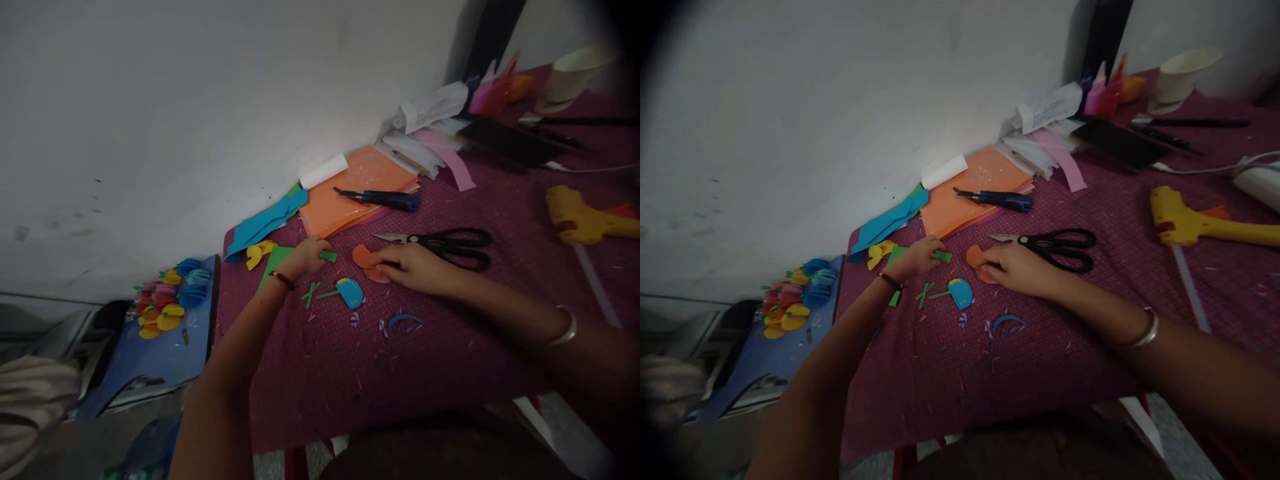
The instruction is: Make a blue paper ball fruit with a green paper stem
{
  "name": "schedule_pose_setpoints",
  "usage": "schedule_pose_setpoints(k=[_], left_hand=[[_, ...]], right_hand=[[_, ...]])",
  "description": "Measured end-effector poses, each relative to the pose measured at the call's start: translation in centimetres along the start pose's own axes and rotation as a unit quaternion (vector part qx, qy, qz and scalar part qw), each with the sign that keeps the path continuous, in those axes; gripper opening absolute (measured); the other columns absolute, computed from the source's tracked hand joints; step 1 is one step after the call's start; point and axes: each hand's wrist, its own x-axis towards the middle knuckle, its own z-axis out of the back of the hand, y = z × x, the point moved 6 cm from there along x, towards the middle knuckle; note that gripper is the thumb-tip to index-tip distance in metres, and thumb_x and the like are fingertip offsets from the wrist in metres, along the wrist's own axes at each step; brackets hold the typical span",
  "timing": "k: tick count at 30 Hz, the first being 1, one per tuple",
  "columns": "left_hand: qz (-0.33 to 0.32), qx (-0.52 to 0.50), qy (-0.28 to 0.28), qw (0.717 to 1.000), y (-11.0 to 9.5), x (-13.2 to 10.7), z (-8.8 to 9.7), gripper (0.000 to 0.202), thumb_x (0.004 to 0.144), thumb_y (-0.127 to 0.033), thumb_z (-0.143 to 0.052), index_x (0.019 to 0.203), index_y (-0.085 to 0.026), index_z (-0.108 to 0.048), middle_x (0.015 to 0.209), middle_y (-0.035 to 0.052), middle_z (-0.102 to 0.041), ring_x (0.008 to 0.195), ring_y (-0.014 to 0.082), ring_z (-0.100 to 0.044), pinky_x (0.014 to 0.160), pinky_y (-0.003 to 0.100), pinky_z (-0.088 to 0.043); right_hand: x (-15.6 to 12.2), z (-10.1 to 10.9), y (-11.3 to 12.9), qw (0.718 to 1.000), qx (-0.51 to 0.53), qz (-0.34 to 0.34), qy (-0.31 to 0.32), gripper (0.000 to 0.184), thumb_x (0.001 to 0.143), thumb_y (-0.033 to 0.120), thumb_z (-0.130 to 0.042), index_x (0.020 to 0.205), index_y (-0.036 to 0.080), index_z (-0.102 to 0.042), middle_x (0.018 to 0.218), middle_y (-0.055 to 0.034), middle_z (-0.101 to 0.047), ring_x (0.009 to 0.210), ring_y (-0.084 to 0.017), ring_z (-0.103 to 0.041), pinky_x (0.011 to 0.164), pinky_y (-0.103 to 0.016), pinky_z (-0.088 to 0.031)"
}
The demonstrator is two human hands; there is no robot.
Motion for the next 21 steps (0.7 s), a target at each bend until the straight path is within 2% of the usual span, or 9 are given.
schedule_pose_setpoints(k=[6,9,11,13,16,18,19,21], left_hand=[[0.064,0.0,0.042,0.997,1.6,1.6,-0.6,0.021,0.053,0.007,-0.062,0.059,-0.013,-0.061,0.059,-0.0042,-0.055,0.056,0.0087,-0.042,0.058,0.021,-0.034],[0.101,-0.007,0.07,0.992,2.3,2.2,-0.7,0.023,0.047,0.005,-0.06,0.045,-0.016,-0.053,0.044,-0.0058,-0.047,0.048,0.0083,-0.035,0.052,0.022,-0.029],[0.115,-0.017,0.078,0.99,2.0,2.3,-0.6,0.023,0.046,0.002,-0.059,0.041,-0.018,-0.049,0.039,-0.0068,-0.043,0.046,0.0081,-0.032,0.05,0.022,-0.027],[0.12,-0.036,0.071,0.99,0.8,1.8,-0.3,0.017,0.048,-0.003,-0.06,0.044,-0.017,-0.052,0.041,-0.0071,-0.044,0.046,0.008,-0.033,0.049,0.022,-0.028],[0.117,-0.079,0.048,0.989,-2.1,-0.4,-0.3,0.003,0.057,-0.014,-0.06,0.059,-0.016,-0.06,0.053,-0.0056,-0.053,0.05,0.0084,-0.04,0.051,0.02,-0.032],[0.114,-0.122,0.037,0.985,-4.3,-2.6,-1.0,0.006,0.064,-0.019,-0.059,0.068,-0.015,-0.062,0.059,-0.0035,-0.057,0.051,0.0083,-0.044,0.051,0.02,-0.034],[0.125,-0.179,0.024,0.976,-5.2,-3.8,-1.5,0.005,0.064,-0.018,-0.06,0.067,-0.015,-0.062,0.06,-0.0024,-0.058,0.052,0.0084,-0.045,0.052,0.02,-0.034],[0.15,-0.252,0.037,0.955,-6.5,-6.2,-3.1,0.002,0.063,-0.016,-0.062,0.064,-0.014,-0.062,0.057,-0.0026,-0.056,0.05,0.0074,-0.044,0.05,0.02,-0.032]], right_hand=[[-0.1,-0.8,0.0,0.998,-0.042,0.018,0.046,0.018,0.085,0.022,-0.05,0.081,0.02,-0.068,0.075,-0.0027,-0.067,0.067,-0.016,-0.058,0.062,-0.027,-0.036],[-0.1,-0.9,0.2,0.998,-0.047,0.028,0.044,0.019,0.086,0.021,-0.049,0.08,0.019,-0.067,0.074,-0.003,-0.066,0.064,-0.016,-0.057,0.059,-0.026,-0.034],[0.0,-0.8,0.1,0.998,-0.05,0.028,0.037,0.019,0.086,0.021,-0.05,0.08,0.019,-0.068,0.074,-0.0032,-0.067,0.064,-0.016,-0.056,0.059,-0.026,-0.033],[0.0,-0.6,-0.1,0.998,-0.057,0.026,0.028,0.017,0.085,0.02,-0.051,0.081,0.019,-0.068,0.076,-0.0033,-0.067,0.065,-0.016,-0.057,0.06,-0.026,-0.034],[0.0,0.2,0.2,1.0,-0.022,0.01,-0.014,0.017,0.085,0.021,-0.05,0.086,0.019,-0.067,0.081,-0.0031,-0.068,0.072,-0.016,-0.059,0.064,-0.026,-0.038],[-0.2,0.5,0.7,0.998,0.048,-0.009,-0.035,0.017,0.087,0.025,-0.05,0.091,0.018,-0.064,0.082,-0.0031,-0.067,0.073,-0.016,-0.058,0.064,-0.026,-0.04],[-0.3,0.3,1.2,0.995,0.092,-0.013,-0.032,0.017,0.086,0.028,-0.051,0.093,0.017,-0.063,0.081,-0.0029,-0.065,0.071,-0.015,-0.057,0.063,-0.026,-0.041],[-0.6,-0.8,2.7,0.984,0.18,-0.004,0.0,0.019,0.084,0.033,-0.055,0.091,0.016,-0.058,0.077,-0.0012,-0.061,0.067,-0.013,-0.055,0.059,-0.024,-0.041]])
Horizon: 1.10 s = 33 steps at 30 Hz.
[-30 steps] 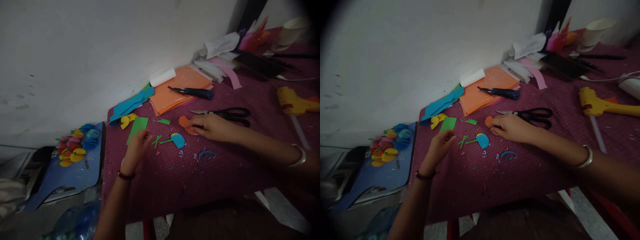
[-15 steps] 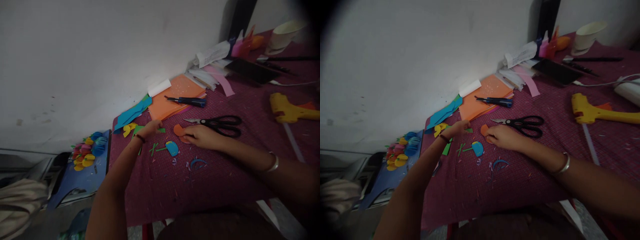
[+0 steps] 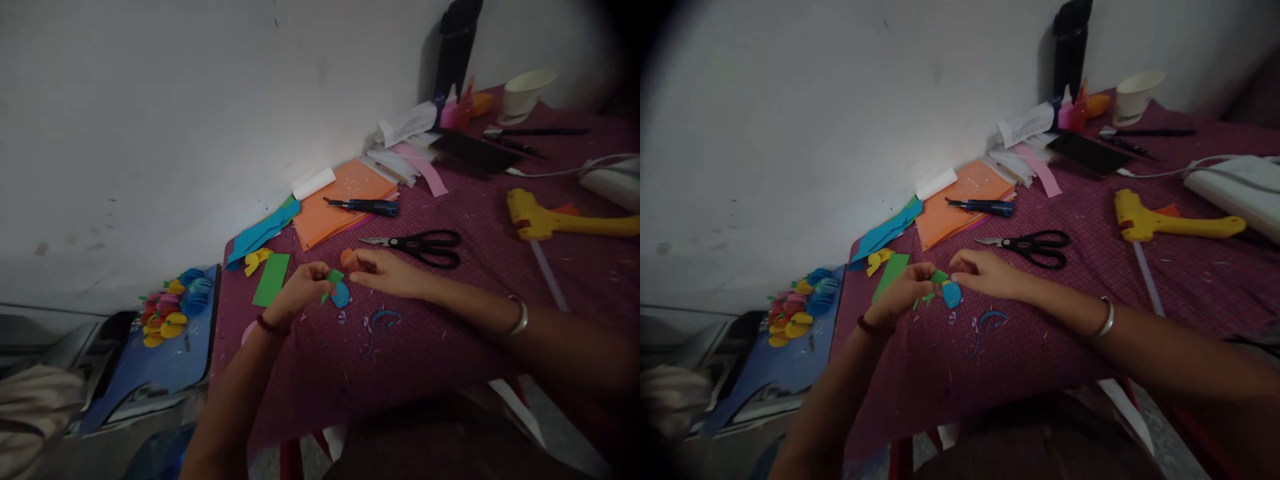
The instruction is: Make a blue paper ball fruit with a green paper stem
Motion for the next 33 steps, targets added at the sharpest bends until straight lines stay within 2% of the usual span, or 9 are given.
schedule_pose_setpoints(k=[3,5,7,9,12,16,20,26,33], left_hand=[[0.017,-0.057,0.021,0.998,1.0,-2.6,-2.0,0.002,0.061,-0.014,-0.065,0.062,-0.014,-0.063,0.058,-0.0021,-0.058,0.051,0.0067,-0.045,0.052,0.019,-0.033],[0.013,-0.095,0.026,0.995,1.8,-3.7,-2.3,0.007,0.063,-0.018,-0.069,0.063,-0.014,-0.064,0.06,-0.0012,-0.06,0.053,0.007,-0.048,0.053,0.019,-0.034],[-0.006,-0.174,-0.011,0.985,2.5,-4.6,-1.3,0.017,0.07,-0.031,-0.07,0.071,-0.014,-0.066,0.062,-0.0005,-0.061,0.054,0.0075,-0.05,0.052,0.019,-0.036],[-0.03,-0.279,-0.071,0.957,3.3,-5.3,0.1,0.035,0.077,-0.05,-0.063,0.081,-0.015,-0.067,0.066,0.0014,-0.062,0.056,0.009,-0.054,0.052,0.02,-0.039],[-0.051,-0.365,-0.125,0.921,4.3,-6.0,1.0,0.048,0.074,-0.061,-0.06,0.084,-0.015,-0.067,0.071,0.0037,-0.064,0.062,0.0126,-0.059,0.058,0.025,-0.048],[-0.067,-0.306,-0.166,0.935,5.0,-5.8,0.1,0.03,0.065,-0.038,-0.077,0.079,-0.015,-0.064,0.064,-0.0008,-0.063,0.056,0.0107,-0.057,0.057,0.024,-0.046],[-0.092,-0.253,-0.216,0.938,5.2,-5.8,-0.4,0.015,0.068,-0.024,-0.073,0.068,-0.015,-0.061,0.055,-0.0017,-0.06,0.051,0.0083,-0.053,0.053,0.021,-0.04],[-0.053,-0.334,-0.164,0.927,6.1,-5.8,-1.5,0.018,0.064,-0.021,-0.075,0.061,-0.015,-0.059,0.052,-0.002,-0.06,0.046,0.0088,-0.053,0.049,0.022,-0.042],[-0.058,-0.409,-0.18,0.893,5.1,-6.5,-2.5,0.011,0.065,-0.015,-0.073,0.07,-0.016,-0.063,0.054,-0.0045,-0.059,0.049,0.0066,-0.053,0.051,0.019,-0.044]], right_hand=[[-0.4,-3.1,1.4,0.993,0.087,0.0,0.077,0.015,0.078,0.03,-0.06,0.078,0.017,-0.053,0.067,0.0029,-0.056,0.059,-0.01,-0.051,0.053,-0.021,-0.039],[-0.4,-4.6,1.6,0.987,0.125,-0.04,0.096,0.013,0.075,0.026,-0.061,0.073,0.018,-0.051,0.061,0.0047,-0.056,0.054,-0.008,-0.05,0.049,-0.02,-0.038],[-0.2,-5.3,1.3,0.977,0.175,-0.102,0.072,0.014,0.073,0.025,-0.063,0.072,0.018,-0.051,0.059,0.0051,-0.058,0.049,-0.007,-0.052,0.047,-0.019,-0.04],[0.0,-5.4,0.9,0.959,0.238,-0.153,0.03,0.018,0.071,0.027,-0.066,0.071,0.018,-0.05,0.058,0.005,-0.06,0.046,-0.007,-0.053,0.046,-0.02,-0.043],[0.4,-5.8,0.5,0.931,0.317,-0.179,-0.005,0.024,0.069,0.028,-0.07,0.07,0.018,-0.048,0.056,0.0046,-0.061,0.043,-0.006,-0.053,0.045,-0.019,-0.044],[0.6,-6.8,0.0,0.925,0.329,-0.191,-0.023,0.026,0.067,0.029,-0.072,0.07,0.017,-0.049,0.054,0.0051,-0.061,0.042,-0.007,-0.052,0.044,-0.02,-0.044],[0.3,-7.1,-0.2,0.933,0.305,-0.188,-0.026,0.025,0.069,0.03,-0.072,0.071,0.017,-0.051,0.056,0.0052,-0.061,0.044,-0.006,-0.053,0.045,-0.019,-0.044],[-0.5,-7.2,-0.1,0.948,0.245,-0.2,0.04,0.015,0.071,0.021,-0.068,0.076,0.018,-0.055,0.059,0.0056,-0.059,0.048,-0.005,-0.052,0.047,-0.017,-0.044],[-1.0,-7.0,0.4,0.934,0.298,-0.196,0.004,0.006,0.073,0.017,-0.063,0.077,0.017,-0.059,0.059,0.0043,-0.061,0.048,-0.006,-0.052,0.047,-0.018,-0.043]])
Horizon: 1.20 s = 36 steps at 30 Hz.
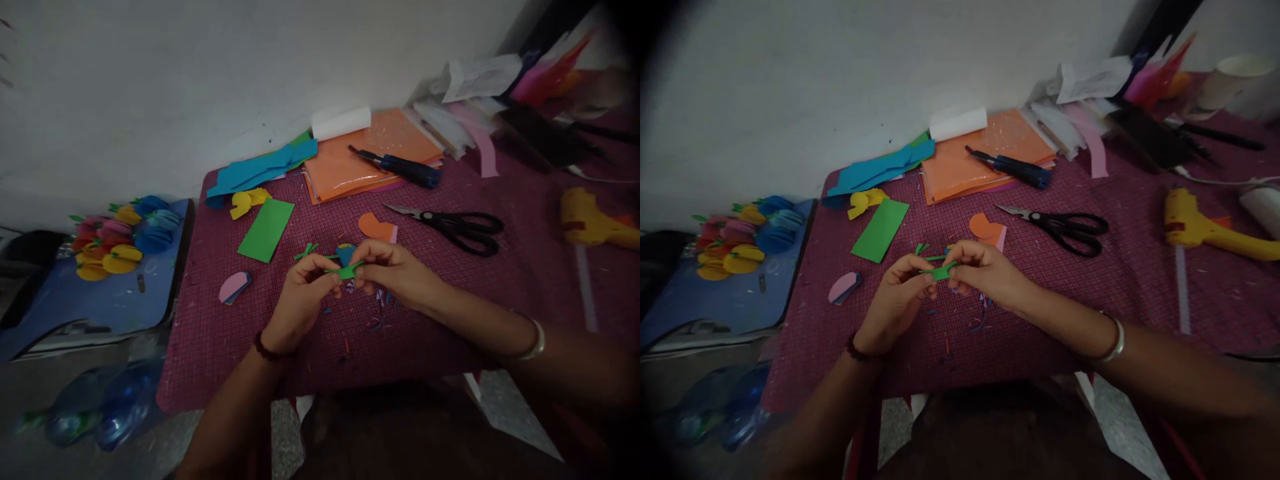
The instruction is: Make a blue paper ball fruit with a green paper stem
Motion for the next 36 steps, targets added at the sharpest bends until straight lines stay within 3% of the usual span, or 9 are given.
schedule_pose_setpoints(k=[6,11,18,22,27,30,33,36], left_hand=[[-0.066,-0.046,0.005,0.997,-0.6,-0.8,-0.7,0.009,0.067,-0.01,-0.071,0.07,-0.018,-0.068,0.065,-0.0044,-0.058,0.054,0.0061,-0.055,0.053,0.019,-0.046],[-0.117,-0.05,0.044,0.991,-1.0,-1.1,-1.1,0.014,0.07,-0.006,-0.068,0.071,-0.02,-0.071,0.067,-0.0034,-0.057,0.058,0.0075,-0.057,0.056,0.021,-0.048],[-0.114,-0.056,0.064,0.99,-1.0,-1.3,-1.2,0.016,0.07,-0.004,-0.065,0.069,-0.019,-0.071,0.069,-0.0018,-0.056,0.062,0.0091,-0.058,0.059,0.023,-0.051],[-0.08,-0.09,0.059,0.991,-0.6,-1.4,-1.2,0.015,0.068,-0.004,-0.065,0.068,-0.018,-0.07,0.068,-0.0017,-0.055,0.061,0.0092,-0.056,0.056,0.022,-0.051],[-0.071,-0.101,0.066,0.99,-0.7,-1.7,-1.1,0.001,0.07,-0.016,-0.069,0.069,-0.017,-0.069,0.068,-0.0008,-0.055,0.061,0.0102,-0.056,0.056,0.024,-0.053],[-0.08,-0.075,0.055,0.992,-0.9,-1.7,-1.0,0.015,0.074,-0.024,-0.068,0.064,-0.015,-0.064,0.066,-0.0006,-0.055,0.058,0.0099,-0.056,0.054,0.024,-0.052],[-0.078,-0.031,0.031,0.996,-0.7,-1.6,-0.9,0.029,0.074,-0.02,-0.07,0.056,-0.015,-0.048,0.06,-0.0041,-0.05,0.049,0.0064,-0.052,0.046,0.019,-0.046],[-0.069,-0.019,0.032,0.997,-0.4,-1.4,-0.9,0.034,0.074,-0.016,-0.07,0.062,-0.017,-0.039,0.061,-0.0072,-0.048,0.043,0.0039,-0.048,0.039,0.016,-0.04]], right_hand=[[-0.7,-0.5,0.4,0.996,0.078,0.032,-0.02,0.007,0.072,0.012,-0.063,0.077,0.017,-0.063,0.06,0.0043,-0.063,0.051,-0.006,-0.055,0.049,-0.018,-0.043],[-1.2,-0.8,0.5,0.991,0.126,0.029,-0.015,0.007,0.075,0.012,-0.061,0.076,0.018,-0.064,0.062,0.0022,-0.066,0.054,-0.008,-0.06,0.05,-0.019,-0.046],[-1.3,-1.1,0.6,0.985,0.173,0.026,0.009,0.007,0.074,0.012,-0.06,0.07,0.017,-0.063,0.063,0.0015,-0.068,0.055,-0.009,-0.063,0.052,-0.02,-0.049],[-1.5,-1.3,0.9,0.985,0.17,0.035,0.02,0.008,0.075,0.012,-0.06,0.07,0.017,-0.063,0.065,0.0007,-0.068,0.058,-0.011,-0.065,0.052,-0.021,-0.051],[-1.6,-1.5,0.8,0.986,0.159,0.043,0.025,0.008,0.077,0.012,-0.06,0.071,0.017,-0.063,0.066,0.0006,-0.068,0.061,-0.012,-0.067,0.052,-0.022,-0.052],[-1.7,-1.4,0.7,0.99,0.126,0.048,0.028,0.009,0.078,0.011,-0.059,0.073,0.017,-0.063,0.067,0.0004,-0.068,0.062,-0.012,-0.068,0.054,-0.022,-0.053],[-1.7,-1.3,0.8,0.996,0.064,0.052,0.045,0.009,0.078,0.012,-0.058,0.073,0.016,-0.064,0.069,-0.0002,-0.069,0.062,-0.011,-0.067,0.058,-0.022,-0.054],[-1.7,-1.5,0.7,0.997,0.016,0.024,0.065,0.004,0.08,0.017,-0.06,0.076,0.015,-0.061,0.07,-0.0006,-0.068,0.061,-0.01,-0.066,0.059,-0.022,-0.055]])
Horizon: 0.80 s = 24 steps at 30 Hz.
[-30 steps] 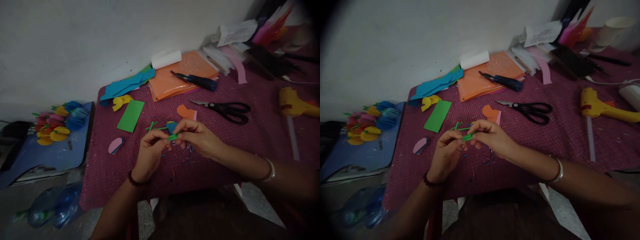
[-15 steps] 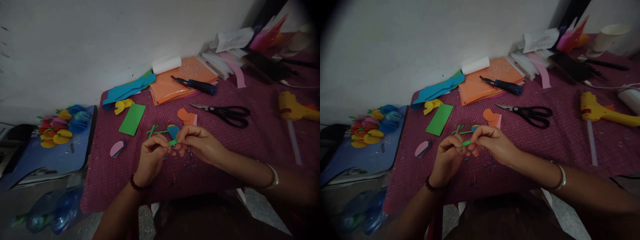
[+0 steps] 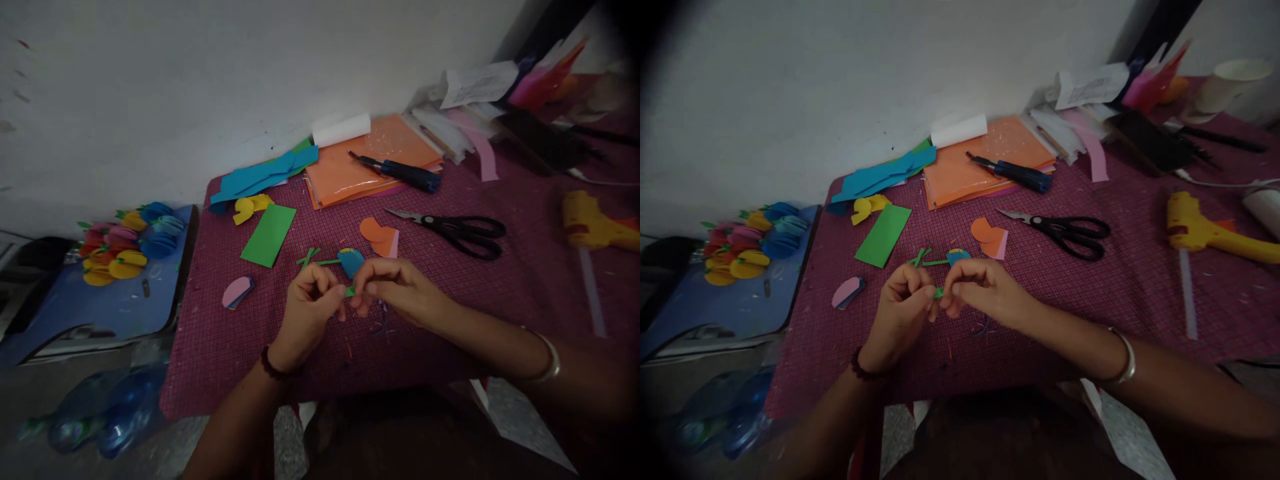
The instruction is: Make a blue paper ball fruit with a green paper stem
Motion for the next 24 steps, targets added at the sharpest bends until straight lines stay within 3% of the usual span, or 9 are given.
schedule_pose_setpoints(k=[4,8,13,17,21,24], left_hand=[[0.004,0.009,0.02,1.0,0.1,0.1,0.2,0.031,0.076,-0.016,-0.069,0.068,-0.018,-0.039,0.063,-0.0081,-0.049,0.041,0.0036,-0.049,0.038,0.015,-0.04],[0.009,0.006,0.012,1.0,-0.2,0.2,0.4,0.029,0.074,-0.016,-0.07,0.068,-0.018,-0.042,0.064,-0.0074,-0.051,0.043,0.0037,-0.049,0.038,0.016,-0.041],[0.006,-0.033,-0.051,0.998,-1.0,0.7,1.5,0.018,0.074,-0.018,-0.069,0.07,-0.017,-0.051,0.06,-0.006,-0.049,0.047,0.0045,-0.044,0.043,0.017,-0.043],[0.016,-0.098,-0.109,0.989,-0.5,1.4,3.2,0.011,0.076,-0.025,-0.066,0.076,-0.017,-0.059,0.064,-0.0041,-0.051,0.054,0.0057,-0.048,0.049,0.018,-0.043],[0.016,0.02,-0.031,0.999,0.4,1.3,2.4,0.024,0.07,-0.016,-0.071,0.093,-0.021,-0.068,0.074,-0.0029,-0.058,0.062,0.0075,-0.054,0.059,0.021,-0.045],[-0.057,0.15,0.026,0.987,-0.1,0.9,1.2,0.015,0.069,-0.016,-0.075,0.083,-0.022,-0.073,0.077,-0.0007,-0.062,0.073,0.0109,-0.057,0.07,0.025,-0.045]], right_hand=[[0.3,-0.1,-0.7,0.999,-0.002,-0.051,0.003,0.015,0.08,0.022,-0.065,0.086,0.018,-0.051,0.067,0.0032,-0.065,0.057,-0.008,-0.063,0.056,-0.021,-0.053],[0.4,-0.3,-0.5,0.999,-0.03,-0.025,0.016,0.017,0.082,0.024,-0.064,0.09,0.018,-0.05,0.069,0.0034,-0.064,0.059,-0.008,-0.061,0.058,-0.021,-0.052],[0.3,0.6,0.8,0.995,-0.088,0.015,-0.04,0.012,0.081,0.017,-0.064,0.085,0.018,-0.053,0.069,0.0027,-0.064,0.066,-0.009,-0.063,0.061,-0.02,-0.051],[0.6,1.5,0.3,0.998,0.007,-0.023,-0.06,0.016,0.079,0.02,-0.066,0.086,0.018,-0.051,0.069,0.0018,-0.068,0.06,-0.01,-0.066,0.059,-0.022,-0.054],[0.6,1.1,-1.3,0.984,0.136,-0.111,-0.008,0.021,0.078,0.023,-0.067,0.087,0.018,-0.049,0.07,-0.0003,-0.071,0.057,-0.01,-0.067,0.057,-0.021,-0.055],[0.3,0.2,-2.0,0.97,0.184,-0.154,0.039,0.021,0.077,0.021,-0.068,0.087,0.018,-0.05,0.069,0.0007,-0.071,0.055,-0.009,-0.066,0.055,-0.021,-0.055]])
